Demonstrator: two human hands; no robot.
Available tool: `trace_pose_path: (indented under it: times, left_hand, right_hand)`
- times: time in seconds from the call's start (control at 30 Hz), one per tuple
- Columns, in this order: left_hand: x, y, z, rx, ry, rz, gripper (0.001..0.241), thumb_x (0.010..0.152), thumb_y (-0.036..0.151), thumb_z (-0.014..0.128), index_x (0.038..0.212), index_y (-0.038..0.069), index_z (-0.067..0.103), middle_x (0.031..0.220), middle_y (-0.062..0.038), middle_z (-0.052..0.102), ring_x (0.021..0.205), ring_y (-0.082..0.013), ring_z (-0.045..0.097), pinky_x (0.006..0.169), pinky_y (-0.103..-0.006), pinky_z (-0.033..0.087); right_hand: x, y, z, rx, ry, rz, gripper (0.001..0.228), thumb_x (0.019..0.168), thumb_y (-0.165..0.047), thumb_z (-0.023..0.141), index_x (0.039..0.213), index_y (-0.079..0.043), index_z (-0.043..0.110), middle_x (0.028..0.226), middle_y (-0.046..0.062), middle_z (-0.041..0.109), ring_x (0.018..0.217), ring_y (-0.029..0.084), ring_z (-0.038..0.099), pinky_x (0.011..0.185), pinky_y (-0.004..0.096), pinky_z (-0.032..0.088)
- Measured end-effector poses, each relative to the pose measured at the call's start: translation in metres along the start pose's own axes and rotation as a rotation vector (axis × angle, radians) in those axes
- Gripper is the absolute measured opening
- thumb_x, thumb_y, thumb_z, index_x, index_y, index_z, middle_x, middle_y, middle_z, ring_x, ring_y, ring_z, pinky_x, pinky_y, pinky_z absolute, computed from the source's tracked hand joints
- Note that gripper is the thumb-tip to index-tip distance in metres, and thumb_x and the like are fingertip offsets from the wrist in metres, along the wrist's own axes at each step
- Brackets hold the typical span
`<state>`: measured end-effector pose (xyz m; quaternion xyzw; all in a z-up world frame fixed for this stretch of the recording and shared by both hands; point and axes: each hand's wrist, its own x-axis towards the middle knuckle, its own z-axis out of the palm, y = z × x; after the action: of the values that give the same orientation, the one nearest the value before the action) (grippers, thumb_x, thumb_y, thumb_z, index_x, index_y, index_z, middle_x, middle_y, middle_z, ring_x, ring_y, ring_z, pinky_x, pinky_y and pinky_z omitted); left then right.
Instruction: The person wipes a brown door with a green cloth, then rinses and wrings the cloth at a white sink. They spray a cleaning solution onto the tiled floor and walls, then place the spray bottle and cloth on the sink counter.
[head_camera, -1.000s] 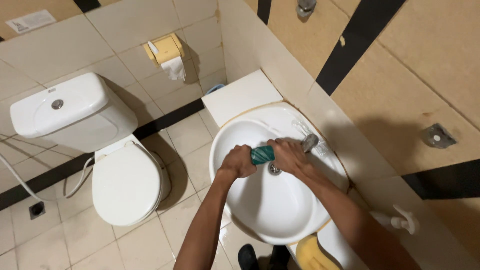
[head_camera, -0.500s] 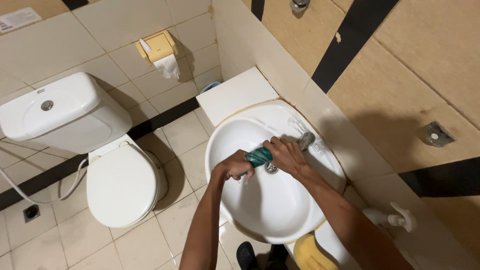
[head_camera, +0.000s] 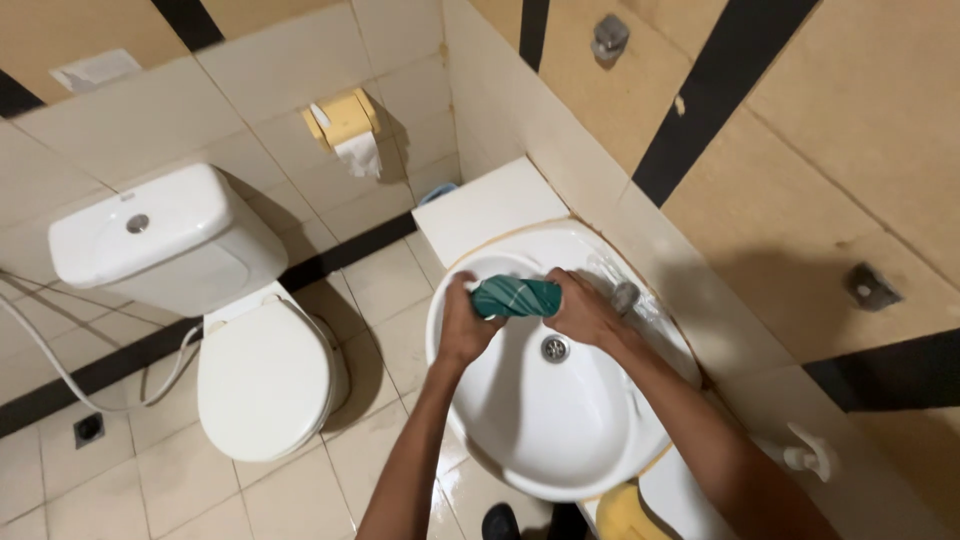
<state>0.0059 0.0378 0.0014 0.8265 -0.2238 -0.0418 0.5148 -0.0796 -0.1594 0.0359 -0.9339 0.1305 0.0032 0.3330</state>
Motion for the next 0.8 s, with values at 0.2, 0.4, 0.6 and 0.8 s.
trace_pose_path:
  times: [0.2, 0.4, 0.6, 0.8]
  left_hand:
    - [0.001, -0.030, 0.015, -1.050, -0.319, -0.526, 0.055, 0.089, 0.033, 0.074, 0.123, -0.002, 0.050, 0.109, -0.020, 0.069, 0.088, -0.0266, 0.072, 0.079, -0.0385, 0.062]
    - [-0.014, 0.076, -0.023, -0.803, -0.142, -0.335, 0.060, 0.084, 0.034, 0.078, 0.124, 0.002, 0.047, 0.112, -0.014, 0.066, 0.097, -0.0198, 0.070, 0.083, -0.0397, 0.062]
    - [0.007, 0.022, -0.017, -0.815, -0.100, -0.233, 0.056, 0.093, 0.035, 0.070, 0.133, 0.002, 0.049, 0.114, -0.011, 0.065, 0.102, -0.0199, 0.063, 0.089, -0.0347, 0.053]
    - [-0.008, 0.037, -0.057, -0.916, -0.233, -0.299, 0.064, 0.101, 0.054, 0.050, 0.136, 0.001, 0.055, 0.124, -0.013, 0.069, 0.110, -0.0224, 0.068, 0.096, -0.0387, 0.056]
  right_hand:
    - [0.006, 0.014, 0.011, 0.270, 0.110, -0.190, 0.060, 0.065, -0.006, 0.076, 0.120, -0.001, 0.054, 0.118, 0.017, 0.066, 0.113, 0.031, 0.066, 0.094, 0.041, 0.052]
    - [-0.028, -0.046, 0.005, 0.095, 0.067, -0.052, 0.075, 0.073, -0.012, 0.078, 0.136, -0.004, 0.039, 0.128, 0.027, 0.052, 0.118, 0.040, 0.059, 0.096, 0.044, 0.051]
    - [-0.051, -0.080, -0.004, 0.237, -0.022, -0.108, 0.079, 0.085, -0.049, 0.073, 0.139, -0.005, 0.036, 0.132, 0.024, 0.055, 0.116, 0.033, 0.065, 0.091, 0.044, 0.057]
    - [-0.043, -0.062, 0.001, 0.327, 0.004, -0.178, 0.068, 0.098, -0.053, 0.055, 0.147, -0.006, 0.048, 0.129, 0.013, 0.068, 0.118, 0.020, 0.064, 0.101, 0.037, 0.049]
